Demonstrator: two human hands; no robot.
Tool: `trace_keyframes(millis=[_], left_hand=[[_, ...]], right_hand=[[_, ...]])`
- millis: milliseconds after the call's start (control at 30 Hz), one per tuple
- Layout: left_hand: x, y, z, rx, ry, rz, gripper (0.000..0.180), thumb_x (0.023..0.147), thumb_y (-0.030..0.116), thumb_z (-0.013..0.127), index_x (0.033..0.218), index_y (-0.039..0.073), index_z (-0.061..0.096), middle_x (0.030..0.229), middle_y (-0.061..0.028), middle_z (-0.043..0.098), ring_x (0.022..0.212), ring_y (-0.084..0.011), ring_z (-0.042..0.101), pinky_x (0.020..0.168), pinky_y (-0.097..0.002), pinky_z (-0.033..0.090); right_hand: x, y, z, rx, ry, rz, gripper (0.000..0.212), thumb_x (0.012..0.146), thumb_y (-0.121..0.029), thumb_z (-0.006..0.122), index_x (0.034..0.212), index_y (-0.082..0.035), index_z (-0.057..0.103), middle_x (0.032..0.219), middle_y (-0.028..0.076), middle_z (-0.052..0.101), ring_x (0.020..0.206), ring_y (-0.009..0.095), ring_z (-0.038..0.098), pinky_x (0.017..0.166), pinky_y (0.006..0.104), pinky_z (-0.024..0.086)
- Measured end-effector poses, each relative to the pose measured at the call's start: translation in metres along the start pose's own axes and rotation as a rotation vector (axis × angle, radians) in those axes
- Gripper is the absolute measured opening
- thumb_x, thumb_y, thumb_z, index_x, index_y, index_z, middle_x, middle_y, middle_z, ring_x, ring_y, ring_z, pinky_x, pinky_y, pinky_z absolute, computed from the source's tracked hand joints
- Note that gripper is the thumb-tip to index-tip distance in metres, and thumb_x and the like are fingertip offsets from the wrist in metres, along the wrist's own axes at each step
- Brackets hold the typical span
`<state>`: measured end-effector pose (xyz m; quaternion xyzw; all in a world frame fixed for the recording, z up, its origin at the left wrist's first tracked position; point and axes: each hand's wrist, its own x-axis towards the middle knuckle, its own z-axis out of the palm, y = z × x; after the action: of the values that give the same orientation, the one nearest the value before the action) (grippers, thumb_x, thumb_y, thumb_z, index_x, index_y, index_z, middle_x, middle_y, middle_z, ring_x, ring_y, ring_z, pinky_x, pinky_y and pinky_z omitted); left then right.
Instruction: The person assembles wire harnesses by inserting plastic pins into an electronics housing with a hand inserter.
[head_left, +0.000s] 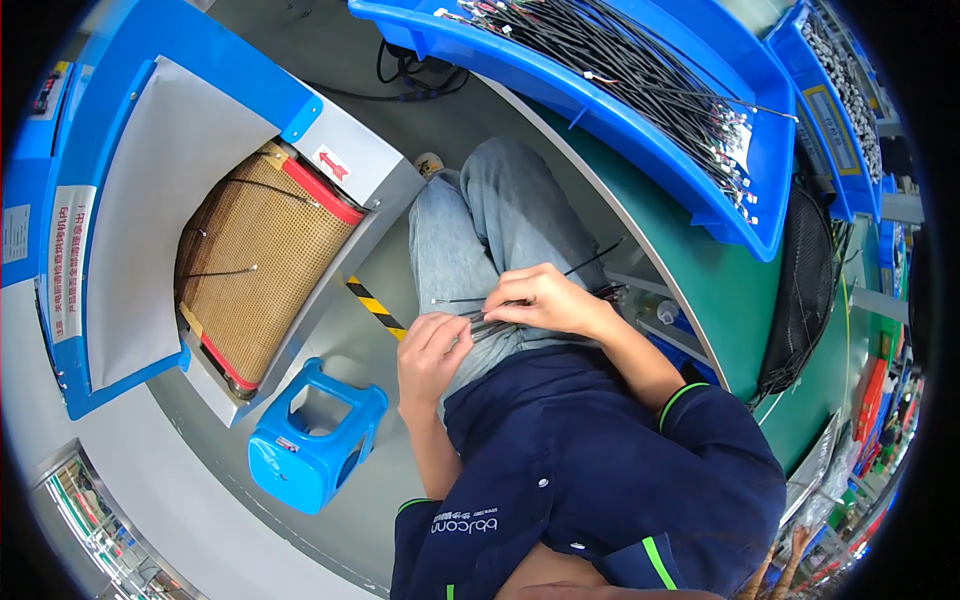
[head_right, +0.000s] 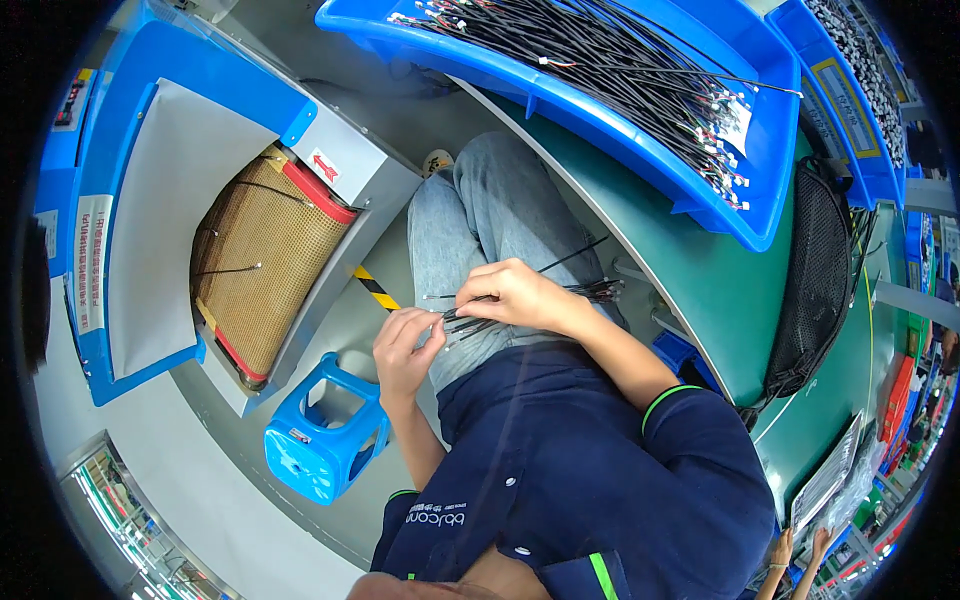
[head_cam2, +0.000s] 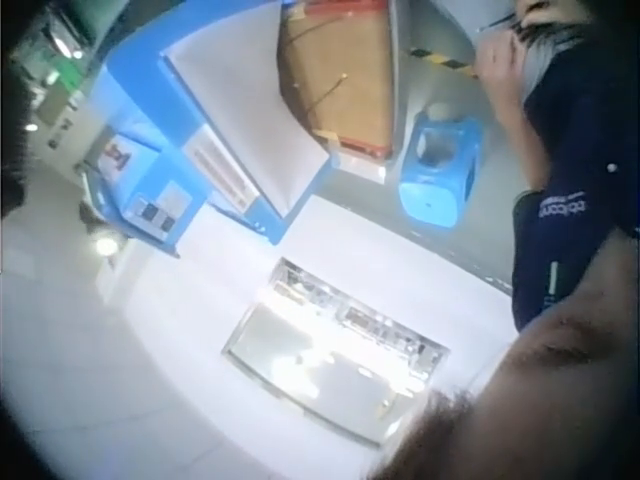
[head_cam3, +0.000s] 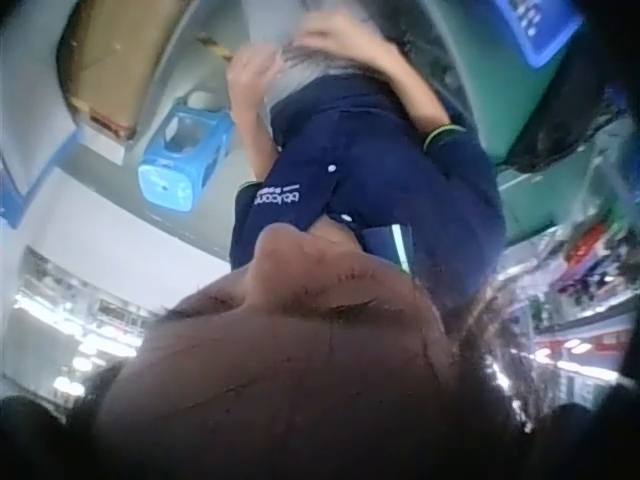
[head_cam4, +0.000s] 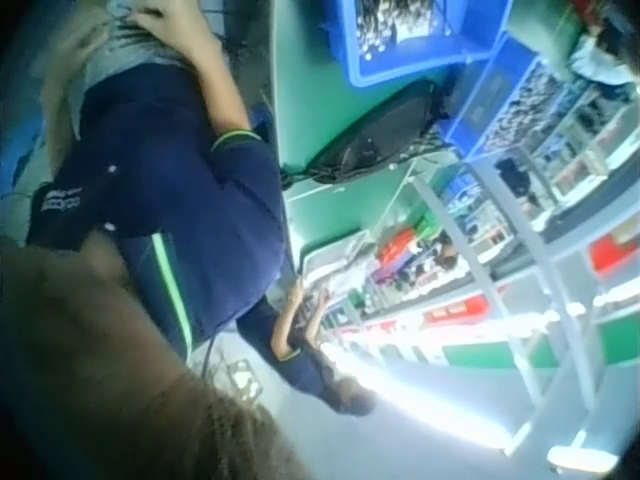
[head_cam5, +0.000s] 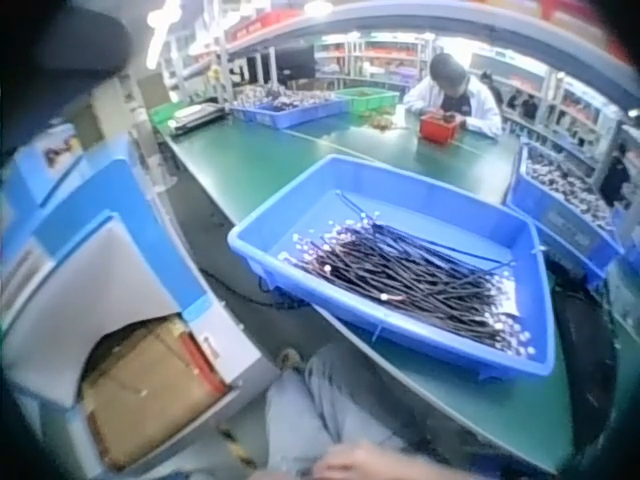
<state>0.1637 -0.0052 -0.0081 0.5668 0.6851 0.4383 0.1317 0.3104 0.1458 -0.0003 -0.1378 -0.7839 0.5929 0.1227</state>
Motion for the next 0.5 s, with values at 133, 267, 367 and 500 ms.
trace_keyframes(millis=[133,267,367,500], left_hand=[[0.004,0.001,0.001,0.018,0.008,-0.011,0.019,0.064,-0.003,0.072,0.080,0.003,0.063,0.079,-0.0071,0.063,0.076,-0.0245,0.062,0.067,-0.0334,0.051],[0.005,0.000,0.004,0.009,-0.002,-0.016,0.018,0.065,-0.002,0.072,0.080,0.004,0.063,0.078,-0.0072,0.063,0.075,-0.0245,0.062,0.067,-0.0335,0.051],[0.002,-0.004,0.003,0.028,0.014,-0.038,0.017,0.065,-0.002,0.072,0.079,0.004,0.064,0.077,-0.0069,0.064,0.074,-0.0242,0.062,0.066,-0.0329,0.050],[0.000,-0.011,-0.001,0.033,0.056,-0.086,0.016,0.065,-0.003,0.072,0.077,0.004,0.064,0.075,-0.0062,0.064,0.073,-0.0233,0.062,0.065,-0.0321,0.050]], right_hand=[[0.002,-0.006,-0.002,-0.008,-0.003,0.043,0.012,0.079,-0.010,0.068,0.087,-0.002,0.065,0.081,0.011,0.065,0.070,0.027,0.064,0.061,0.0324,0.051],[0.004,-0.001,0.004,-0.057,-0.001,0.000,0.011,0.080,-0.009,0.067,0.089,-0.003,0.066,0.083,0.010,0.064,0.071,0.027,0.064,0.062,0.0327,0.051],[0.004,0.004,0.006,-0.173,0.036,-0.093,0.011,0.080,-0.010,0.068,0.089,-0.004,0.067,0.082,0.009,0.064,0.071,0.026,0.063,0.061,0.0333,0.050],[0.007,0.001,-0.004,-0.269,0.024,-0.011,0.011,0.080,-0.010,0.067,0.089,-0.004,0.067,0.081,0.009,0.063,0.070,0.026,0.063,0.062,0.0337,0.050]])
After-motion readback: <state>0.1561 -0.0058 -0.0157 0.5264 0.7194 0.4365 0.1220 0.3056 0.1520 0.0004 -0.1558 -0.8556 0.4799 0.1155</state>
